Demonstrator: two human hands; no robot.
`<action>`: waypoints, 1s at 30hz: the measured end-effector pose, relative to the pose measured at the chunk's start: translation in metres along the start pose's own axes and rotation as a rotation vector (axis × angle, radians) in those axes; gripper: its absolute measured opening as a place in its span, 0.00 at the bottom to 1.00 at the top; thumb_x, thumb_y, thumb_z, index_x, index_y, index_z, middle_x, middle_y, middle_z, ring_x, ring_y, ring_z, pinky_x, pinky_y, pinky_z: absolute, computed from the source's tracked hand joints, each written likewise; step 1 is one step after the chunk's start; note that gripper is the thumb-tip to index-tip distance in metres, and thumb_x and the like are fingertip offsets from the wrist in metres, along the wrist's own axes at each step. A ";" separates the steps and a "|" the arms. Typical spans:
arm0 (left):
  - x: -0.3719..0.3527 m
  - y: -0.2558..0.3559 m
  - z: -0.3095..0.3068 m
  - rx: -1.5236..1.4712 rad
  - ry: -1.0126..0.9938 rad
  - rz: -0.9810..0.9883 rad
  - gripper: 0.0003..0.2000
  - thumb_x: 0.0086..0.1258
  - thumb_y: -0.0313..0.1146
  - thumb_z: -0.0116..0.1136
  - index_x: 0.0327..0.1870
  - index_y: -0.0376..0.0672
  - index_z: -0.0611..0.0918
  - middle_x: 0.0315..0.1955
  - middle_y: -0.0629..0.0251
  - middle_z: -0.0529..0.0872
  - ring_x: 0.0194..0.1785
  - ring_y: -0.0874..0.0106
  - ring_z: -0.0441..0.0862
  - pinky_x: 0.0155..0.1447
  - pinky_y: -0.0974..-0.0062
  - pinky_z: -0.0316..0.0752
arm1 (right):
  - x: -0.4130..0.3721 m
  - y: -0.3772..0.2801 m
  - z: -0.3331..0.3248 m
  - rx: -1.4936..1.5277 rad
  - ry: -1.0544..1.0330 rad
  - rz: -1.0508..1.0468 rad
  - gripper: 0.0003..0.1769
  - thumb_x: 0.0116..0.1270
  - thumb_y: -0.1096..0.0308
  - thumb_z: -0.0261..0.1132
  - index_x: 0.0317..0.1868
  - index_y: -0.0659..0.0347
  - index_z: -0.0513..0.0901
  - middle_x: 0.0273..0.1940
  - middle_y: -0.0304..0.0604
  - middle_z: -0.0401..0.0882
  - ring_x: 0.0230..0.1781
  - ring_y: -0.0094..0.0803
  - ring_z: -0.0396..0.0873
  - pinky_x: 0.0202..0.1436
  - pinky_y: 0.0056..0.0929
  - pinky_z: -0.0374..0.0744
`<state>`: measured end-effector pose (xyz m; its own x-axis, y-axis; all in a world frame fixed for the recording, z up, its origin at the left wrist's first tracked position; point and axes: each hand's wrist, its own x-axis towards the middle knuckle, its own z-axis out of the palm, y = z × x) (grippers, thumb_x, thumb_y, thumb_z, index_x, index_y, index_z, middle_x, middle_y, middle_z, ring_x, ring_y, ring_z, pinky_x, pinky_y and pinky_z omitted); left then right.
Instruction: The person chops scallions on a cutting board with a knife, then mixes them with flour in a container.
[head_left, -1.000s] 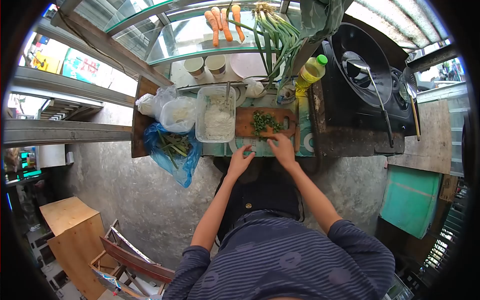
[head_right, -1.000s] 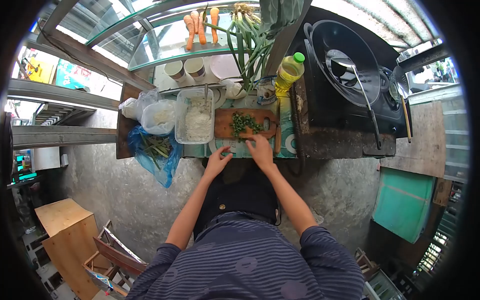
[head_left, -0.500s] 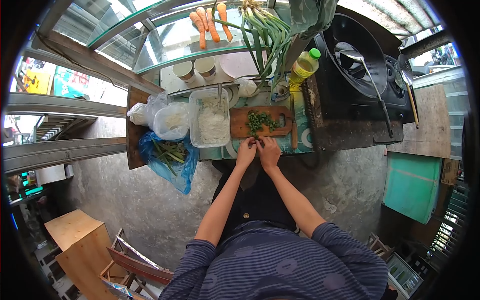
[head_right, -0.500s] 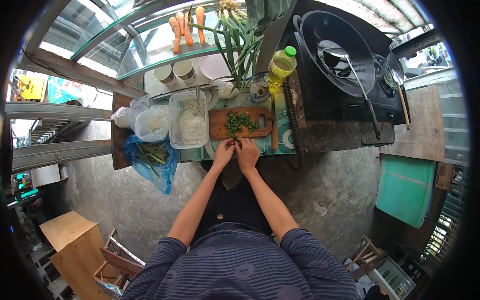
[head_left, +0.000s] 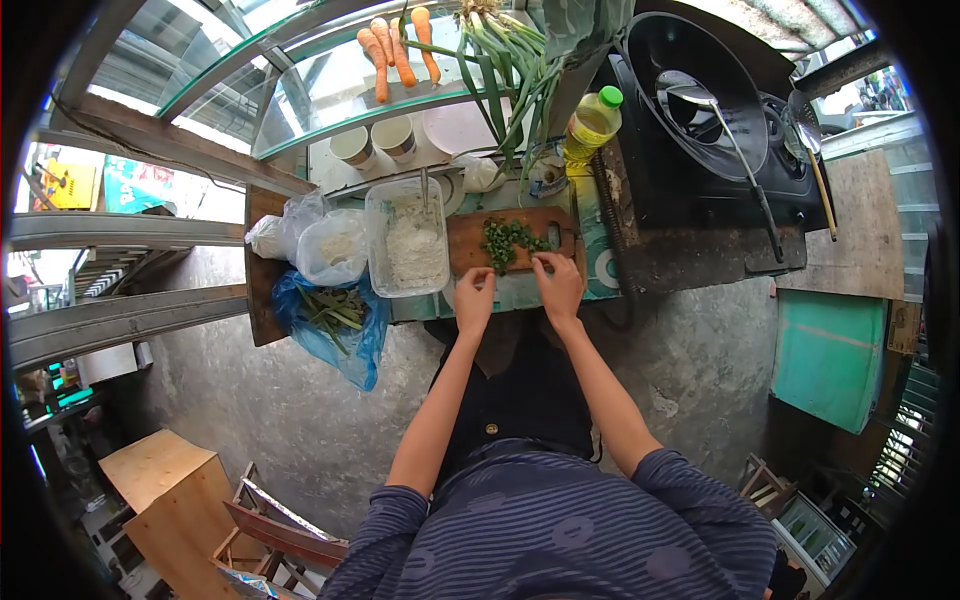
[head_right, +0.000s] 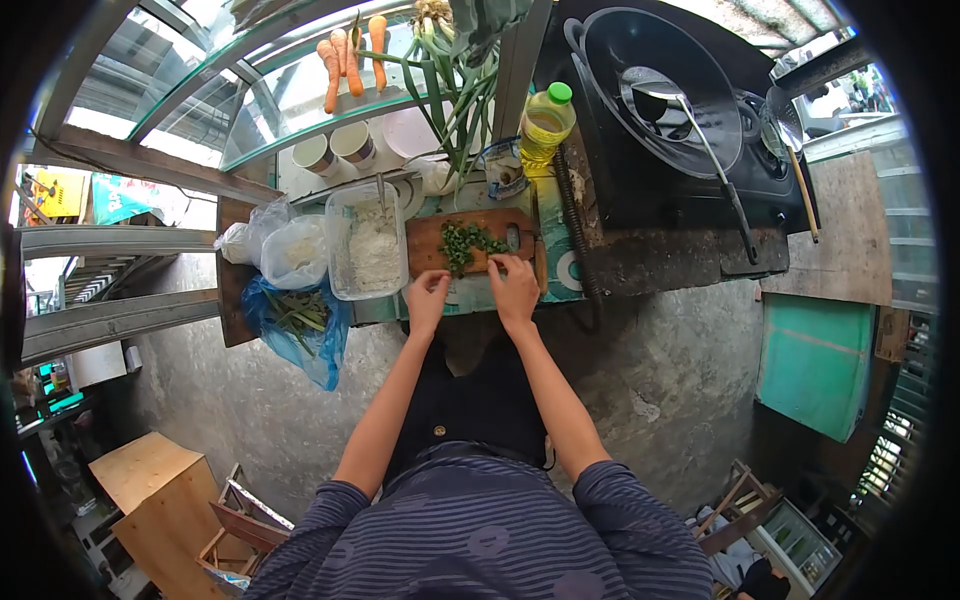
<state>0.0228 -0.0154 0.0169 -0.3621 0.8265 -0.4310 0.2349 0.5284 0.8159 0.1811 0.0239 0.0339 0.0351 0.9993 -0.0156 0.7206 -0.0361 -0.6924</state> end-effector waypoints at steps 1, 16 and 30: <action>-0.004 -0.002 0.002 0.072 0.021 0.046 0.12 0.68 0.34 0.59 0.48 0.40 0.85 0.37 0.63 0.88 0.37 0.70 0.85 0.42 0.72 0.78 | -0.001 0.003 -0.001 -0.011 -0.030 0.026 0.10 0.66 0.63 0.66 0.44 0.57 0.86 0.39 0.38 0.84 0.43 0.36 0.79 0.46 0.37 0.78; -0.024 0.002 0.061 0.360 0.434 0.097 0.09 0.63 0.39 0.66 0.39 0.46 0.86 0.35 0.71 0.85 0.39 0.66 0.84 0.40 0.67 0.77 | 0.063 0.031 -0.017 -0.392 -0.111 0.173 0.22 0.66 0.58 0.65 0.56 0.62 0.77 0.52 0.48 0.78 0.48 0.46 0.81 0.46 0.45 0.82; -0.019 -0.014 0.061 0.406 0.646 0.195 0.03 0.64 0.34 0.63 0.34 0.46 0.83 0.32 0.71 0.84 0.32 0.66 0.83 0.33 0.69 0.77 | 0.083 0.054 -0.024 0.074 -0.289 0.241 0.27 0.59 0.62 0.70 0.52 0.65 0.68 0.45 0.54 0.80 0.43 0.43 0.82 0.47 0.37 0.79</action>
<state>0.0818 -0.0267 -0.0093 -0.7039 0.7006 0.1170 0.6144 0.5179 0.5952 0.2395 0.1044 0.0123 -0.0074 0.9250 -0.3798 0.6631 -0.2798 -0.6943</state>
